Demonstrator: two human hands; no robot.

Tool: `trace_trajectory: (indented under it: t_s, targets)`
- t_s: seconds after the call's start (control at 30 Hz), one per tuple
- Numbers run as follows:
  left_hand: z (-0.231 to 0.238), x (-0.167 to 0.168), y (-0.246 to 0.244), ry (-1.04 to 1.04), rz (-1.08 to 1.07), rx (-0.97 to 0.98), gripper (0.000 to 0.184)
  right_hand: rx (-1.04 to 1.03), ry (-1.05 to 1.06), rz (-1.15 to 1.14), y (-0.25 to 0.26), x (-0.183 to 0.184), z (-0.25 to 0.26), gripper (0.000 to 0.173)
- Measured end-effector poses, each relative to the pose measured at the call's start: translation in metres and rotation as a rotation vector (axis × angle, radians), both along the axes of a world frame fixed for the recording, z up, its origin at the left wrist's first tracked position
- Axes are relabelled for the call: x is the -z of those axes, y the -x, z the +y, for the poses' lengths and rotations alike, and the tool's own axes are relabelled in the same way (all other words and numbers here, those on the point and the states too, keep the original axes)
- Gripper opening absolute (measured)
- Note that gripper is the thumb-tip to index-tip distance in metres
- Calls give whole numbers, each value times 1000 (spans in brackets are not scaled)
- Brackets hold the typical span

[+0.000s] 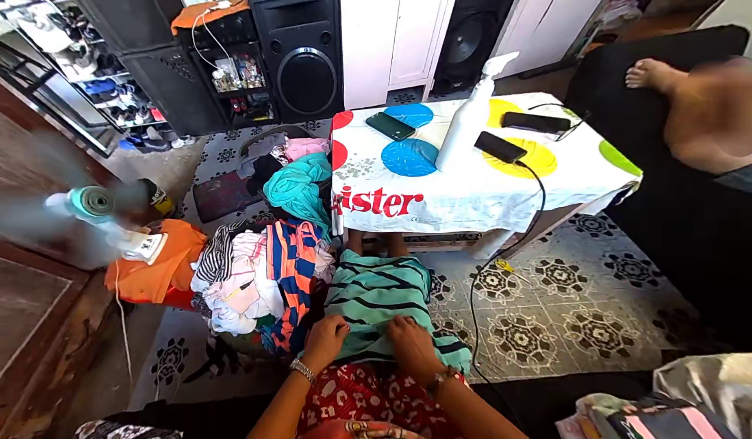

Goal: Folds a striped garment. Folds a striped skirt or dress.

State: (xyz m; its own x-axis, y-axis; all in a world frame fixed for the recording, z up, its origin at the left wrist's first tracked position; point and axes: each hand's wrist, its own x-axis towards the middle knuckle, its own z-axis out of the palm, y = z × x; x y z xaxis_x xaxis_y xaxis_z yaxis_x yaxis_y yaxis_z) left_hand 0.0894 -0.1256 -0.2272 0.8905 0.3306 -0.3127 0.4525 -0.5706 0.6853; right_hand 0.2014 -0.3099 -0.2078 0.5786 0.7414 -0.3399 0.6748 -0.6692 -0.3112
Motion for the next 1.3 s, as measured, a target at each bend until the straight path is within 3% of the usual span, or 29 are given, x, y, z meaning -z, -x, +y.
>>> trace_trajectory:
  t_s: [0.07, 0.13, 0.27, 0.37, 0.47, 0.57, 0.63, 0.73, 0.8, 0.9, 0.97, 1.03, 1.1, 1.23, 1.3]
  targets:
    - [10, -1, -3, 20, -123, -86, 29, 6, 180, 61, -5, -18, 0, 32]
    - [13, -3, -9, -105, -123, -114, 26, -32, 317, 120, 2, -37, 0, 35]
    - [-9, -21, -15, -203, 52, 83, 27, -91, 418, 186, 18, -48, -7, 34]
    - [-42, -30, -11, -149, 217, 309, 38, -182, 186, 150, 26, -37, -25, 27]
    - [-56, -29, -21, -200, 389, 206, 48, -470, -299, 41, 47, -11, -46, 11]
    - [-55, -26, -34, -252, 466, 130, 54, -576, -406, -9, 64, 2, -55, 8]
    - [-48, -22, -40, -232, 472, 116, 49, -480, -316, 43, 62, 3, -58, 14]
    - [-23, -33, -32, -129, 335, 29, 38, -154, -429, 13, 53, 0, -62, 20]
    - [-4, -50, -6, -63, 157, -31, 41, 82, -515, -10, 42, -9, -65, 22]
    - [7, -80, 56, -59, -85, 34, 30, 286, -575, 80, 24, -22, -71, 48]
    - [5, -89, 97, -12, -51, 252, 17, 230, -501, 183, 17, -24, -76, 54]
    - [2, -93, 123, 72, 249, 496, 20, 57, -368, 267, 13, -24, -82, 57]
    - [2, -88, 132, 161, 435, 601, 26, -67, -271, 300, 13, -27, -84, 59]
    - [-3, -82, 120, 107, 38, 278, 25, 66, -339, 160, 13, -29, -85, 36]
    - [-16, -79, 93, 25, -73, 127, 24, 121, -199, 110, 7, -38, -83, 33]
